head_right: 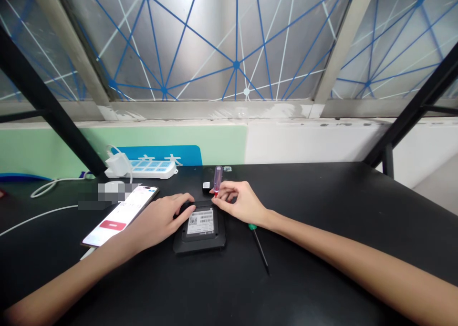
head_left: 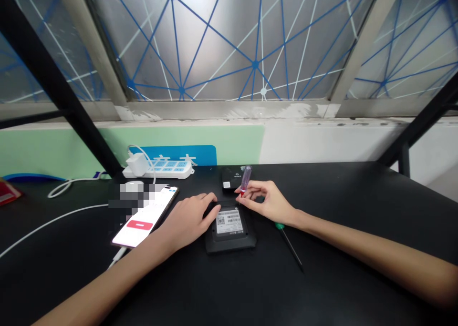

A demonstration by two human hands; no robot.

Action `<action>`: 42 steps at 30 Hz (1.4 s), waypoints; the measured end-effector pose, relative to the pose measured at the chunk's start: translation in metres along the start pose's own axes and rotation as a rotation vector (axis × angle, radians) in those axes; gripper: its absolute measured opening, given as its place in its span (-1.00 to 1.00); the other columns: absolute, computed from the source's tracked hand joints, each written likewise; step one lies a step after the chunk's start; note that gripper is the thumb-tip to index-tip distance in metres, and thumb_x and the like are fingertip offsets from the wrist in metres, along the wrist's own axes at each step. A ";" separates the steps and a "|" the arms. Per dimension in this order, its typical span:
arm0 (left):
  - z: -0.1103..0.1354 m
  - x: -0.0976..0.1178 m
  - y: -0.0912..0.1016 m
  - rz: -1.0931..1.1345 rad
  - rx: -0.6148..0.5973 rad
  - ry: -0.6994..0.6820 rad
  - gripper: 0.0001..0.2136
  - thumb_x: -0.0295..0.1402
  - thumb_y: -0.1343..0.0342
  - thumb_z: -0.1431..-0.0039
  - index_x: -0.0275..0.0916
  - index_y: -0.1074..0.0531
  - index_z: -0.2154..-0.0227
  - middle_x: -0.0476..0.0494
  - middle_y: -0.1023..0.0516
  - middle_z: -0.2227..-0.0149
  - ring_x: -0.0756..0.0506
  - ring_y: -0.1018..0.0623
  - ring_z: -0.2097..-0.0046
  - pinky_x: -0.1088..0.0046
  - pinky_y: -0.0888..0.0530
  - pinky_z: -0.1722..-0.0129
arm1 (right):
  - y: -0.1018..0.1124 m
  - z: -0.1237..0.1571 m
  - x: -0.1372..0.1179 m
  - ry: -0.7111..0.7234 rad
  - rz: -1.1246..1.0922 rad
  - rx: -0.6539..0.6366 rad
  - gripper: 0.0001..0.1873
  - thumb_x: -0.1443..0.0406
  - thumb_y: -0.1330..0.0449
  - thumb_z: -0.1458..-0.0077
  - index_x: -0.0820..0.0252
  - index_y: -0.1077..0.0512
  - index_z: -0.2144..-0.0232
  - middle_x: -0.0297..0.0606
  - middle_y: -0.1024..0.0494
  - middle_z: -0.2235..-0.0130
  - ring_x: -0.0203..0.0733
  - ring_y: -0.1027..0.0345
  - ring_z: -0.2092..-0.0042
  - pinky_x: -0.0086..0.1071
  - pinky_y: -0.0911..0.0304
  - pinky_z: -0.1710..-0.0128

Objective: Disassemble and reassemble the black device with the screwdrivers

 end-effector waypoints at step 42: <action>0.001 0.001 -0.004 -0.069 -0.028 -0.059 -0.68 -0.18 0.23 -0.42 -0.18 -0.38 0.05 -0.15 -0.53 0.19 -0.19 -0.58 0.22 0.30 -0.43 0.26 | 0.000 0.002 0.000 0.053 0.175 0.030 -0.76 0.19 -0.26 -0.13 0.28 -0.58 0.31 -0.22 -0.60 0.42 -0.30 -0.32 0.49 -0.40 -0.29 0.45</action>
Point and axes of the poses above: each hand's wrist, its own z-axis away from the middle knuckle, its own y-axis out of the back of the hand, x = y × z, the point moved 10 cm from there along -z, towards the middle knuckle
